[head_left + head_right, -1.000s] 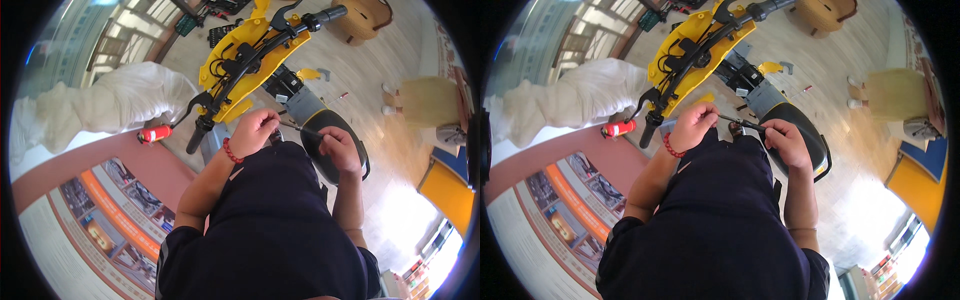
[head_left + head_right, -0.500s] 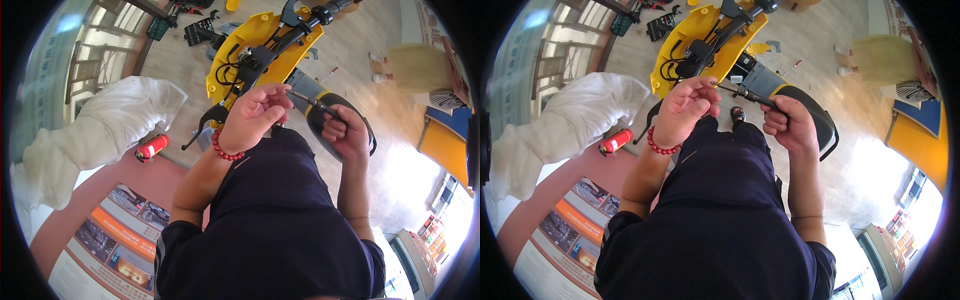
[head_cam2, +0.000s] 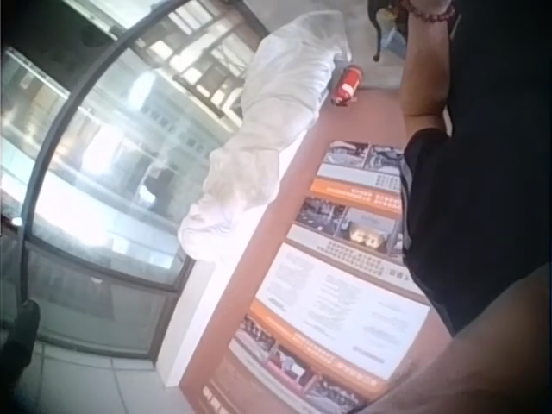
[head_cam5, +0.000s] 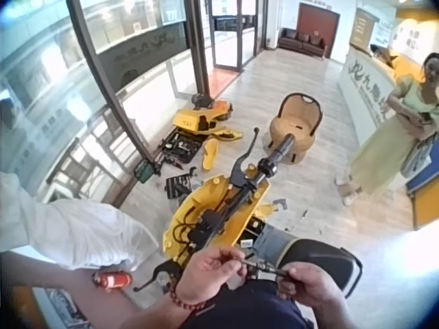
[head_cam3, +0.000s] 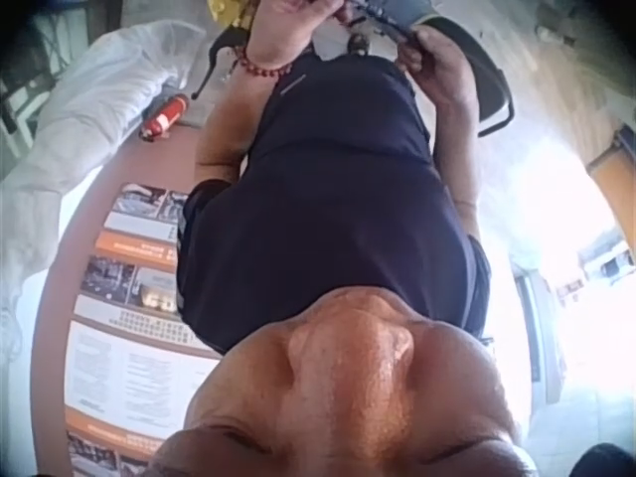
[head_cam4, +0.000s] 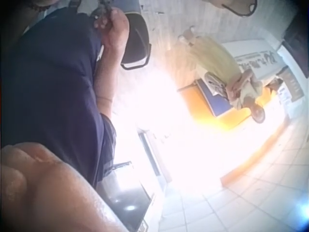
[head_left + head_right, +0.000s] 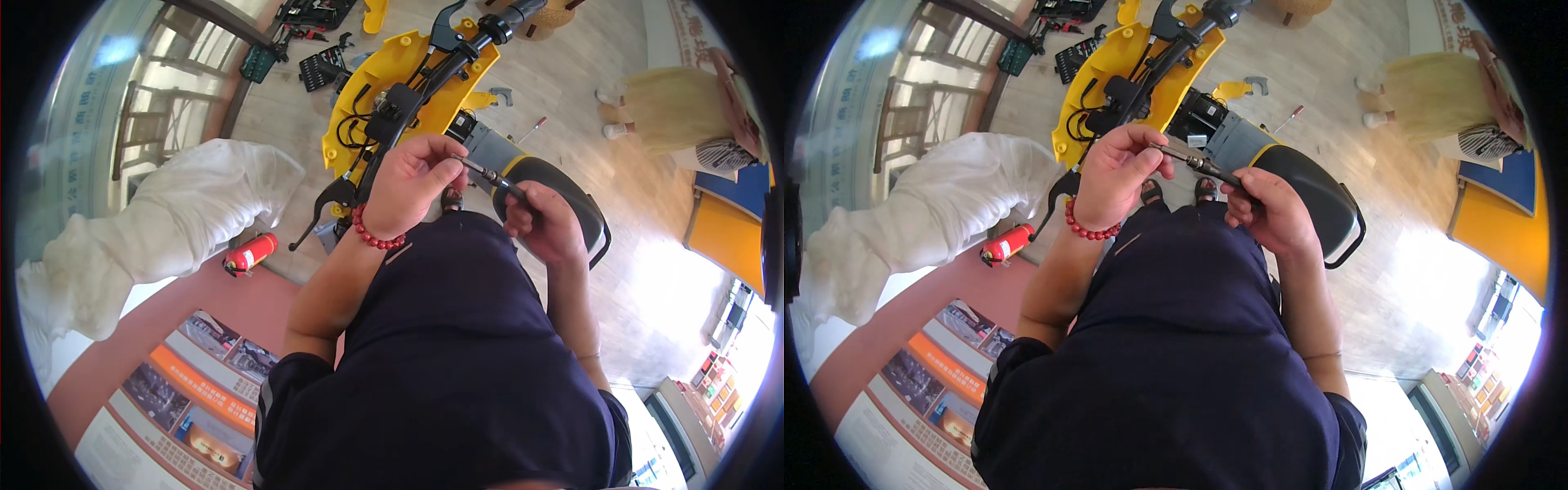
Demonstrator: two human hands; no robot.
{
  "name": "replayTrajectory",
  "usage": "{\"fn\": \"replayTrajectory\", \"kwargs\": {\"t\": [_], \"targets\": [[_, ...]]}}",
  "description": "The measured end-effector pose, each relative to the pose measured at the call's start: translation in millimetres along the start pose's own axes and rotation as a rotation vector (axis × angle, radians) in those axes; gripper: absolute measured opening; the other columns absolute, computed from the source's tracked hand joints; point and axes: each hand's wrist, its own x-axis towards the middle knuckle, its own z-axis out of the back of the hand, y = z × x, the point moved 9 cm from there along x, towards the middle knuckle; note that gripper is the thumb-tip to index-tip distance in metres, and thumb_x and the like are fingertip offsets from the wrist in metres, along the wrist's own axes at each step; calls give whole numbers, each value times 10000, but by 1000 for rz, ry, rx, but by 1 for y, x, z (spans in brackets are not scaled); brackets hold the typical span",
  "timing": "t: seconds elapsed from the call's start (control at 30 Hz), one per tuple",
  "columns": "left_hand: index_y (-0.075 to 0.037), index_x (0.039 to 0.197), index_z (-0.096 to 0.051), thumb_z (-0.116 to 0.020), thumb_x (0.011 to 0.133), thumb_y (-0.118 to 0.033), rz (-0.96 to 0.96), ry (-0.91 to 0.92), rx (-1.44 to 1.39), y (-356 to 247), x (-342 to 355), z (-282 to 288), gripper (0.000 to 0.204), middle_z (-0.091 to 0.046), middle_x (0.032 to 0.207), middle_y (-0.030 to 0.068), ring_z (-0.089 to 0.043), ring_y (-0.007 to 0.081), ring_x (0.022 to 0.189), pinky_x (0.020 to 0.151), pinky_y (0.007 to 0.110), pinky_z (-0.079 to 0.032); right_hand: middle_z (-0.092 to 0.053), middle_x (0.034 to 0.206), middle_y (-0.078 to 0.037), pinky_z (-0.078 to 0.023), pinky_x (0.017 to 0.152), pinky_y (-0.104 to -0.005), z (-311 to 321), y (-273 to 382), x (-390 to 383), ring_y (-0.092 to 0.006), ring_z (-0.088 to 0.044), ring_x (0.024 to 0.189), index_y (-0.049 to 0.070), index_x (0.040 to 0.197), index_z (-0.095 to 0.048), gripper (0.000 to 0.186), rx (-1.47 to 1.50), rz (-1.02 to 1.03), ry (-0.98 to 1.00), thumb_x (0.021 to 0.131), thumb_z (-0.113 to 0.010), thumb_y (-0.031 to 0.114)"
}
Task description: Using a screwdriver and pliers to adjust or repair the handlebar components of a yellow motorcycle.
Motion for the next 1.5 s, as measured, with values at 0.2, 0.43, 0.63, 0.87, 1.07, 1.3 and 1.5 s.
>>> {"fn": "replayTrajectory", "kwargs": {"t": [0.2,0.43,0.63,0.87,1.07,1.3,1.5], "targets": [[6,988,-549,-540,862,-14,-53,-34,45,-1,-3,-4,128,-579,841,54,-581,116,763,715,232,-476,-468,644,-33,-416,614,-296,3,-3,4,-127,-425,590,-48,918,-575,297,30,-41,49,901,-472,230],[19,936,-594,-569,826,23,11,-112,507,13,-34,22,113,-583,805,5,-533,44,721,657,186,-438,-528,689,-42,-424,627,-256,27,-14,-1,-132,-497,656,-47,910,-586,245,-348,-119,-33,898,-489,178],[24,922,-612,-595,805,2,-9,-167,620,17,-63,43,119,-601,795,14,-557,52,723,645,190,-452,-585,767,-25,-414,660,-222,19,-19,4,-90,-512,705,-25,926,-611,202,-606,-202,-31,884,-514,147],[21,910,-613,-593,814,-13,-66,-232,672,-5,-83,69,103,-612,793,55,-579,80,738,662,209,-469,-585,747,-24,-394,635,-212,20,-5,6,-81,-517,691,-16,927,-620,209,-670,-146,-59,869,-534,165],[-19,936,-614,-612,803,-89,-63,-682,614,-35,-128,159,151,-624,812,74,-598,143,728,661,247,-468,-533,660,-15,-402,624,-233,38,12,1,-90,-489,622,-40,921,-596,211,-571,-30,-167,877,-509,147],[-33,975,-600,-577,814,-111,-174,-590,1518,-44,-123,150,181,-613,893,138,-590,304,821,735,348,-468,-439,608,14,-407,630,-261,38,7,0,-76,-396,574,-43,920,-584,232,-533,-8,-193,882,-499,169],[-32,1022,-574,-549,832,-113,-16,-646,1157,-19,-126,167,208,-613,931,161,-577,341,877,763,378,-456,-431,606,18,-394,621,-265,35,-1,-1,-69,-386,573,-49,918,-579,227,-534,-22,-169,895,-480,154]]}}
